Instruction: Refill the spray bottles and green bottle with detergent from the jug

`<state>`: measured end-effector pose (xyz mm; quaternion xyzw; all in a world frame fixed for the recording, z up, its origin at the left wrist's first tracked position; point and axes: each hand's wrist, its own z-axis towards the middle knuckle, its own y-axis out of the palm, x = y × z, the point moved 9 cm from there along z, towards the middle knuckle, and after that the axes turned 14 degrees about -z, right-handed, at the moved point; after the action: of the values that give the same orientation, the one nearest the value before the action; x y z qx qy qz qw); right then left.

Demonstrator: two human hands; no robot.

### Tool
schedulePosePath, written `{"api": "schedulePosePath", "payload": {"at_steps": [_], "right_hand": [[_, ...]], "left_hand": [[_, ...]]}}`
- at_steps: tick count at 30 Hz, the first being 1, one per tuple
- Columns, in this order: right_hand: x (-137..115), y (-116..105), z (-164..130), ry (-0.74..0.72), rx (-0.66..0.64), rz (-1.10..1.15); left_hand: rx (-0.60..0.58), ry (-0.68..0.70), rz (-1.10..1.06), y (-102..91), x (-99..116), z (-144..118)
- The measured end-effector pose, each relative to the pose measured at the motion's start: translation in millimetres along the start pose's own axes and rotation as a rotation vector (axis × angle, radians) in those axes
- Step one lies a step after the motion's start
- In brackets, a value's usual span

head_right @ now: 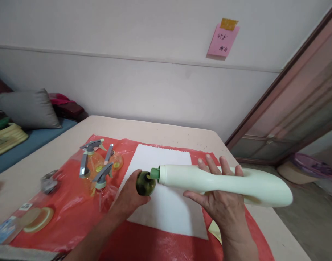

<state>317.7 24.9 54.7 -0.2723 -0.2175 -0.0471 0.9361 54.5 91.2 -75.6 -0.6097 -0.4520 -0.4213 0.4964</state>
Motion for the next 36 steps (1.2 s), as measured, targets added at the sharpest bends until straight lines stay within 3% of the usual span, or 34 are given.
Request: {"api": "schedulePosePath", "payload": {"at_steps": [23,36], "right_hand": [[-6.7,-5.7,3.6,-0.063,0.026,-0.027],[-7.4,5.2,-1.2,-0.052,-0.026,0.009]], "left_hand": [[-0.018,-0.029,0.070,1.9,1.6,-0.5],[-0.031,-0.058,0.055,8.7,-19.6,10.3]]}}
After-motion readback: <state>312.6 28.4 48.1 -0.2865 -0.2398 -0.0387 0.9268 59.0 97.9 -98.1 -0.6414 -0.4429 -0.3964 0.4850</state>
